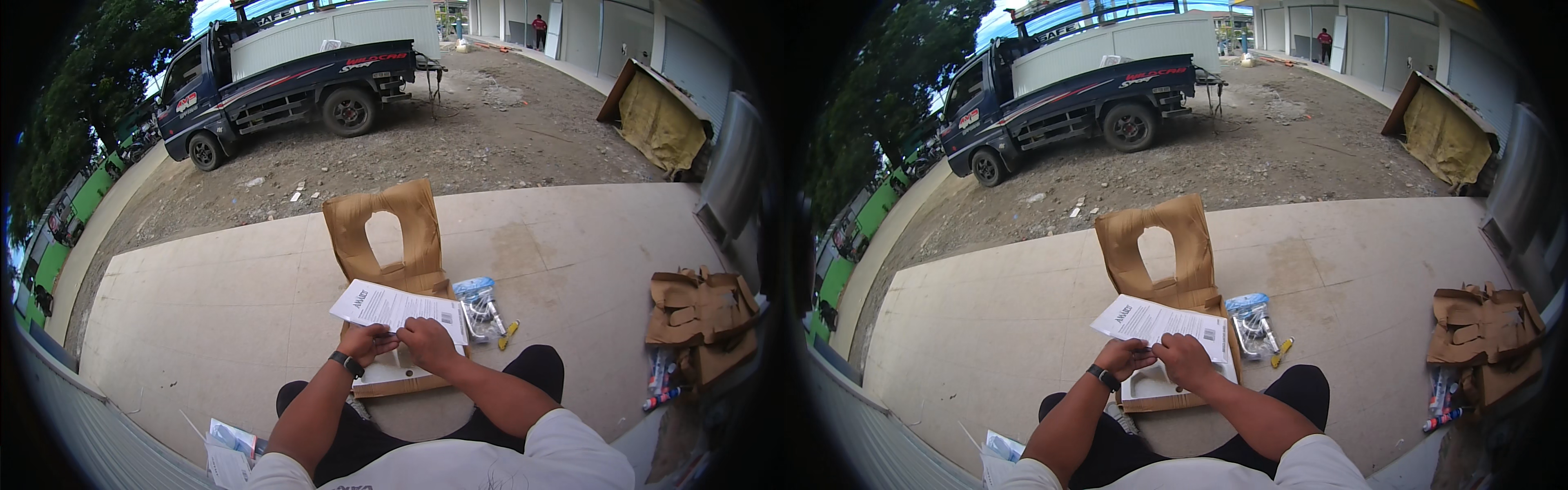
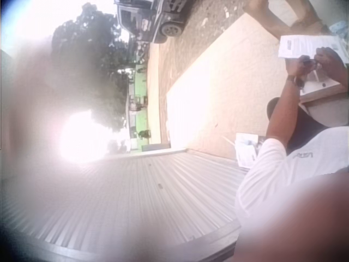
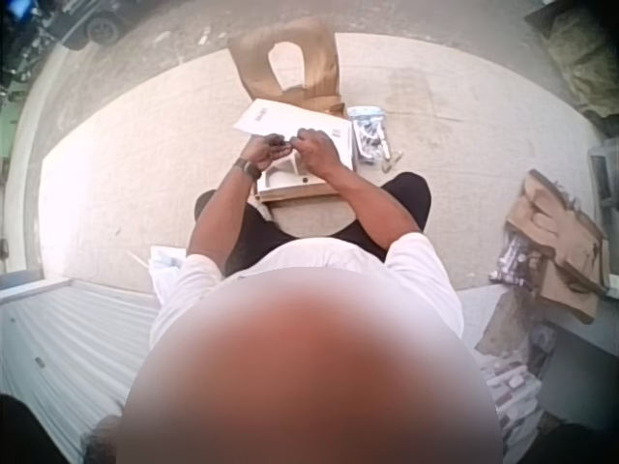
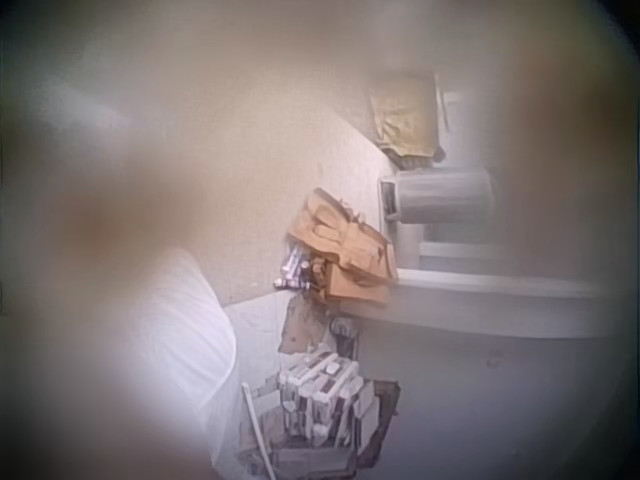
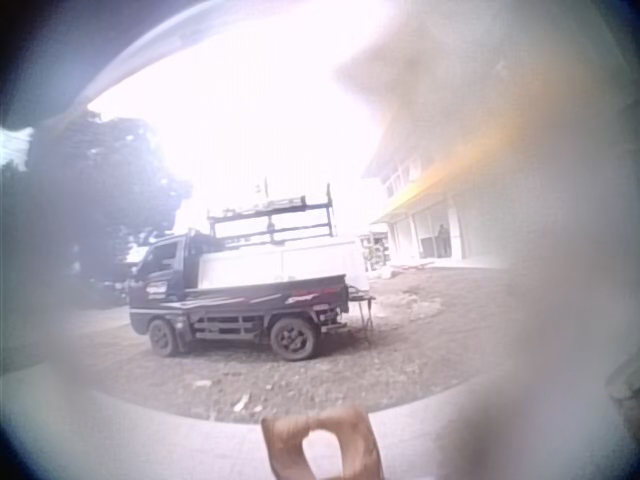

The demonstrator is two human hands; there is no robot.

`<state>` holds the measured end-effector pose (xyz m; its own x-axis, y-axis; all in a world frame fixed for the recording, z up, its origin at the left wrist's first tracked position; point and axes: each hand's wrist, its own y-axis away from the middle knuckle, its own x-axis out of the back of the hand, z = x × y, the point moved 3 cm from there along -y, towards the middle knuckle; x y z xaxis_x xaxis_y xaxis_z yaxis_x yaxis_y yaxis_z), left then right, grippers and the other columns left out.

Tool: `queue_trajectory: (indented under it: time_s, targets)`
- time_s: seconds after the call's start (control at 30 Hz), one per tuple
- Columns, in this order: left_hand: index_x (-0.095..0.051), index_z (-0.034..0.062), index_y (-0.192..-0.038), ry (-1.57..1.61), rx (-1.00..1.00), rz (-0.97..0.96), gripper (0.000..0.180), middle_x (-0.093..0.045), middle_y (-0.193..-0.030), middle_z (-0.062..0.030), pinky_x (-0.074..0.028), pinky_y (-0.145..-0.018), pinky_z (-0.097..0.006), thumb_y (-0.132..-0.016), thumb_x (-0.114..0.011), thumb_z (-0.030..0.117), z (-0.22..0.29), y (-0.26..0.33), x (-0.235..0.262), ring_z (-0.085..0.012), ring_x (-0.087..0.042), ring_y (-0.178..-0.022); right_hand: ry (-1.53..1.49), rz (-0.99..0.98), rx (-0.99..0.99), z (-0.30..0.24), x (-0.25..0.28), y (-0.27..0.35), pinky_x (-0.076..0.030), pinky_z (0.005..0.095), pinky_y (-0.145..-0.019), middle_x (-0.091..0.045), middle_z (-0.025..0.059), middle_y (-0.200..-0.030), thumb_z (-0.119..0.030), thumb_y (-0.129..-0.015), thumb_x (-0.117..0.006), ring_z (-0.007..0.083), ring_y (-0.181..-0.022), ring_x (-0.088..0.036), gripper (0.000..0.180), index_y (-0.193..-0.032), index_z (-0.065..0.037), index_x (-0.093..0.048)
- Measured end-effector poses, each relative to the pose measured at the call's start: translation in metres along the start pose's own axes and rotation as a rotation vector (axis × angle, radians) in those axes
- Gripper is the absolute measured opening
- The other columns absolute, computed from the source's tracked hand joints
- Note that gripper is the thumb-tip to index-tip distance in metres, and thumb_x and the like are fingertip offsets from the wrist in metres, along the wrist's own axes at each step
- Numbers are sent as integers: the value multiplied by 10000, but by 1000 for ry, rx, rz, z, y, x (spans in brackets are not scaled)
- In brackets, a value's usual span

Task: The person unpacks a ceramic urinal from a cardboard box using a utility knife, then retrieves a faucet and its packaging. They open the faucet package, remove the faucet and fittings, and begin inserting the faucet into the urinal's mounting hole.

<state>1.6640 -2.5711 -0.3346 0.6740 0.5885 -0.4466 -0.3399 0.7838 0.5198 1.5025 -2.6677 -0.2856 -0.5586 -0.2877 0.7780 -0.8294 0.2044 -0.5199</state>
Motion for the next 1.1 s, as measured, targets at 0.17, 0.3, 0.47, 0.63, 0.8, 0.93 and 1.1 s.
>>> queue_trajectory:
  time_s: [0.17,0.3,0.47,0.63,0.8,0.93,1.1]
  targets:
    - [-512,-35,-1251,64,-147,-2,327,-650,-1128,-201,-650,-837,-462,-938,-608,-47,10,9,-11,-308,-720,-922,33,44,6,0,5,-4,-491,411,-673,-574,66,-811,-105,-811,-662,265,-756,-625,90,-900,-111,-671]
    - [-389,-2,-1360,-19,-346,16,489,-634,-1171,-211,-670,-794,-457,-928,-612,-55,19,17,-22,-319,-728,-911,-88,48,-29,3,11,-8,-529,414,-725,-627,77,-868,-87,-846,-681,288,-816,-657,129,-971,-101,-708]
    - [-264,41,-1425,-104,-459,-8,621,-621,-1204,-241,-678,-783,-451,-923,-619,-41,21,22,-32,-326,-733,-962,-477,-9,-427,19,7,-3,-544,421,-891,-662,140,-1103,-245,-904,-734,320,-1024,-673,351,-1194,-58,-666]
    - [-216,54,-1499,-226,-420,-167,704,-613,-1252,-267,-667,-817,-453,-942,-644,10,19,23,-33,-334,-736,-988,-340,-186,-476,36,2,1,-459,411,-1089,-532,202,-1421,-434,-900,-738,352,-1313,-547,721,-1468,-58,-500]
    - [-139,62,-1596,-288,-370,-319,791,-648,-1251,-229,-650,-849,-419,-980,-635,76,16,22,-34,-297,-728,-1024,-528,-386,-431,42,2,5,-393,422,-1165,-415,255,-1570,-520,-939,-678,377,-1439,-446,912,-1596,-14,-299]
    - [-87,71,-1643,-304,-393,-378,825,-680,-1231,-174,-633,-861,-377,-1007,-611,94,14,20,-33,-248,-721,-1025,-779,-432,-519,35,-1,9,-394,437,-1163,-444,290,-1541,-505,-975,-636,371,-1421,-473,898,-1597,23,-260]
    - [-160,90,-1629,-315,-404,-387,761,-697,-1170,-167,-644,-838,-395,-1006,-597,92,13,21,-32,-249,-727,-1007,-758,-381,-520,29,-4,11,-398,433,-1155,-463,315,-1516,-445,-1020,-565,377,-1412,-486,809,-1595,31,-255]
